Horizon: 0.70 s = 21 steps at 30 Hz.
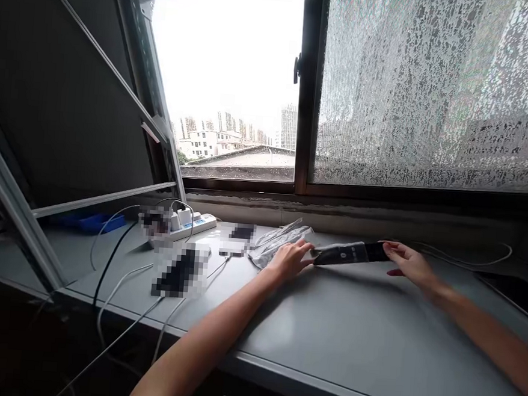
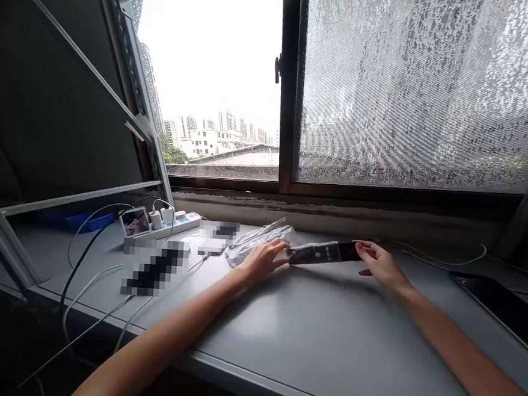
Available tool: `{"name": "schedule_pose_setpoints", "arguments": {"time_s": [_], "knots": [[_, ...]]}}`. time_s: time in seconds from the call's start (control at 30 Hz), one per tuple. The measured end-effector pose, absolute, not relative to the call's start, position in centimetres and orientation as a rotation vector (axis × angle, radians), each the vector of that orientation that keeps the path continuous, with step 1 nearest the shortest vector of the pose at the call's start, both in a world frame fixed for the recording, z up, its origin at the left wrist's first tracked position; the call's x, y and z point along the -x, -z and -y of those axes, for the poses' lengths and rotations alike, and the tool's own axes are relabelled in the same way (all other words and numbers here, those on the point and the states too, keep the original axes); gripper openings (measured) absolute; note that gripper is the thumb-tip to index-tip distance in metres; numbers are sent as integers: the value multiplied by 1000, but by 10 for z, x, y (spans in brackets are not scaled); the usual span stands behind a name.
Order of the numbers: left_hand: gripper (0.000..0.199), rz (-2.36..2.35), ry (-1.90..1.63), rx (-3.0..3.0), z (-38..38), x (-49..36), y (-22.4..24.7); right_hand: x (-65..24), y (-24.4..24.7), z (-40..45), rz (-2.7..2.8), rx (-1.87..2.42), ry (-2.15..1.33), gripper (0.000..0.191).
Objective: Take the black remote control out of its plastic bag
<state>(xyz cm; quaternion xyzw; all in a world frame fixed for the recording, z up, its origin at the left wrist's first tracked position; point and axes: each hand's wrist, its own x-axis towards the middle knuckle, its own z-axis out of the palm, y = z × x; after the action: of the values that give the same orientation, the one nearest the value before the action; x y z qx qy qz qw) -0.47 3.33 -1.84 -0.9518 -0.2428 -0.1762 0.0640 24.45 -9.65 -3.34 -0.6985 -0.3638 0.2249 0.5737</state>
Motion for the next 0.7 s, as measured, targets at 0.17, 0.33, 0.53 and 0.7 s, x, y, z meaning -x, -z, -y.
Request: {"name": "schedule_pose_setpoints", "arguments": {"time_s": [0.17,0.33,0.53,0.7], "knots": [[32,771,483,2837,-39,6,20,-249,32,96,651,1552,-472,20],[27,833,505,2784,-47,12,17,-264,36,97,430,1494,-361,20],[25,917,618,2731,-43,14,11,-271,37,98,279,1460,-432,23],[28,891,565,2831,-29,10,12,-256,34,99,319,1498,-644,34]]}}
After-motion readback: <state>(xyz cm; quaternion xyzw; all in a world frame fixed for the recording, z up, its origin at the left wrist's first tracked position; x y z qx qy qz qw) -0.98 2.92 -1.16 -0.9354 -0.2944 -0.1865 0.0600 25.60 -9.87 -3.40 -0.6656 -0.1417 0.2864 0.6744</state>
